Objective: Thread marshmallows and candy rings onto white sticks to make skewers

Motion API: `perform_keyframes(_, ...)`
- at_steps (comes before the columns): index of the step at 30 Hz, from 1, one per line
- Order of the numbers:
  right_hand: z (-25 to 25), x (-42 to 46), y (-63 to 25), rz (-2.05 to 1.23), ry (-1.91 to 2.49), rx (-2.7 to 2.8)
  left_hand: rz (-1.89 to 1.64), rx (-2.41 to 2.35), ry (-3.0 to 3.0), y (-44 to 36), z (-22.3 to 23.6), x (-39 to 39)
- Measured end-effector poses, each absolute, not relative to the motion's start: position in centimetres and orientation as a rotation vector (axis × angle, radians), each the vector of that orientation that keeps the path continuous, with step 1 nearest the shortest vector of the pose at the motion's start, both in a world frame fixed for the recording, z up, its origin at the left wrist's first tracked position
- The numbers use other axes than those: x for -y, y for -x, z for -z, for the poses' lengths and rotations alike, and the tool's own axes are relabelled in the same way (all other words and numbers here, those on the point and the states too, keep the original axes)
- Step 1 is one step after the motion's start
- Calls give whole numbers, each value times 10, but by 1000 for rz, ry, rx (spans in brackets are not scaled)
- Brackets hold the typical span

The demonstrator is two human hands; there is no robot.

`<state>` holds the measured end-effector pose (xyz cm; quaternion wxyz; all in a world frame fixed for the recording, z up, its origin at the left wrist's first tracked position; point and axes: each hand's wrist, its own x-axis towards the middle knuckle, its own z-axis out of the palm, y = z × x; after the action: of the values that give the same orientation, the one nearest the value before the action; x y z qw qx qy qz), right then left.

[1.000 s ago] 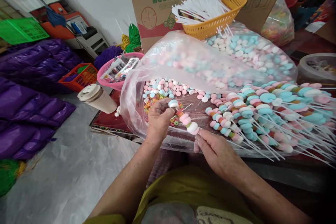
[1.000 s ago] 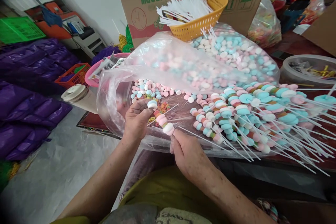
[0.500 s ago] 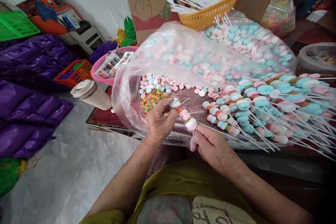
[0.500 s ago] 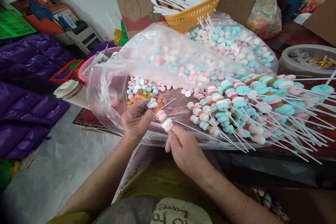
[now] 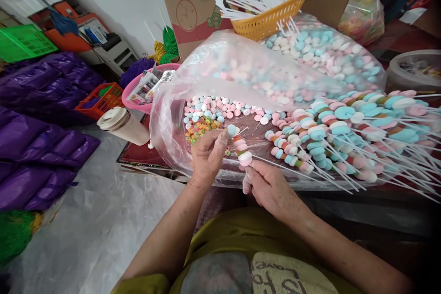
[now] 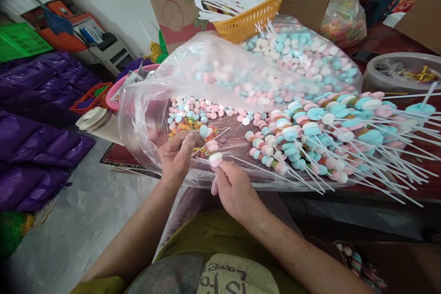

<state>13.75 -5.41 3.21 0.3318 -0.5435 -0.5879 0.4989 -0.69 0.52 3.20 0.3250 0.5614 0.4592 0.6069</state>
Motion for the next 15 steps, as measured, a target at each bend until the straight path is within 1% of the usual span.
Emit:
perform_keyframes(5, -35, 52, -140, -1184, 1413, 1637, -1514, -983, -981, -7, -27, -36)
perform_keyframes(9, -35, 53, -142, -1156, 1416, 1679, -1491, -910, -835, -10, -26, -45)
perform_keyframes(15, -34, 54, -143, -1220, 1410, 1727, -1518, -812, -724, -13, -24, -45)
